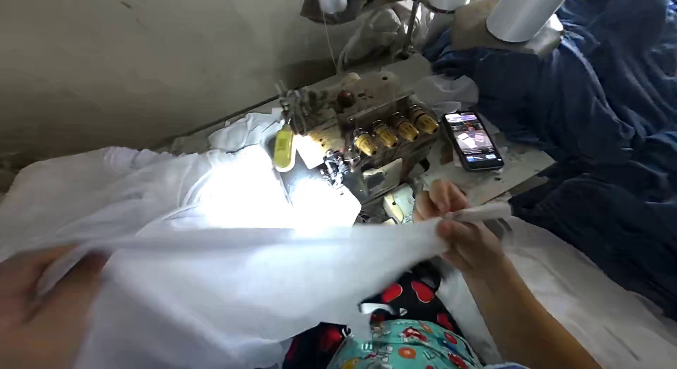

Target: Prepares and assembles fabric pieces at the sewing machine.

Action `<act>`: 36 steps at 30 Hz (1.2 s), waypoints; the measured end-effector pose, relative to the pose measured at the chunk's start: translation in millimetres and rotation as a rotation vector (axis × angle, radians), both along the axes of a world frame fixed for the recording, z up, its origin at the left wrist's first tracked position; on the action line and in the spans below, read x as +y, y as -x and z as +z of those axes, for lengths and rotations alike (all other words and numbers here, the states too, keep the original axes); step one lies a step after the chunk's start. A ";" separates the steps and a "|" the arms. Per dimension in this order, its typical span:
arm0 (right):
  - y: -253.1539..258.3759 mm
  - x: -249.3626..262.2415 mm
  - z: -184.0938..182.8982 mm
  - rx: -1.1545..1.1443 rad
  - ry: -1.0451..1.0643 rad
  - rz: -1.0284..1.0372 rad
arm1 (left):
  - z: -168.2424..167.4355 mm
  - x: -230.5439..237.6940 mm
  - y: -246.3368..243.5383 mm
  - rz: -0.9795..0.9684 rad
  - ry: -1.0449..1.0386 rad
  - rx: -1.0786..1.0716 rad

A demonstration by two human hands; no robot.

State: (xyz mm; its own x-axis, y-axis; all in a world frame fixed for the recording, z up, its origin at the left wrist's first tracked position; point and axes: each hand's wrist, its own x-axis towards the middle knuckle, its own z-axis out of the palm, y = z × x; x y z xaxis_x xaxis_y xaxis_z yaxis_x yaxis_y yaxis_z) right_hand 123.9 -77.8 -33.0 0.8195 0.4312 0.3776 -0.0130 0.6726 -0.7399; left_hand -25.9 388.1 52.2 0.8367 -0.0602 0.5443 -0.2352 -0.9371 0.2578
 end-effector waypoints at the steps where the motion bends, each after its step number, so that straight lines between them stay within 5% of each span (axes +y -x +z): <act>1: 0.7 9.3 -4.4 0.049 0.056 -0.036 | -3.4 -22.0 -20.9 0.171 -0.051 0.011; 4: 4.2 26.6 -10.2 0.137 0.202 -0.123 | -14.4 -127.5 -62.3 0.227 0.070 0.093; 7: 7.9 28.4 -7.8 -0.018 0.385 -0.224 | -40.8 -218.0 -75.5 -0.140 0.269 0.191; 10: 8.3 21.4 -3.4 -0.200 0.438 -0.291 | -43.7 -255.5 -94.3 -0.412 0.399 0.400; 14: 8.1 6.8 3.4 -0.290 0.420 -0.318 | -27.3 -252.9 -106.4 -0.572 0.695 0.593; 18: 6.7 -6.2 7.7 -0.377 0.366 -0.257 | -25.4 -243.0 -108.0 -0.639 0.692 0.655; 24: 6.0 -12.4 12.8 -0.415 0.237 -0.133 | -23.5 -269.0 -101.8 -0.533 0.661 0.517; 31: 16.4 8.9 1.2 -0.249 0.294 -0.081 | -33.8 -275.4 -74.4 -0.269 0.437 0.083; 36: 43.0 28.1 -24.9 -0.003 0.306 0.012 | -75.6 -252.3 -50.9 -0.280 0.623 0.098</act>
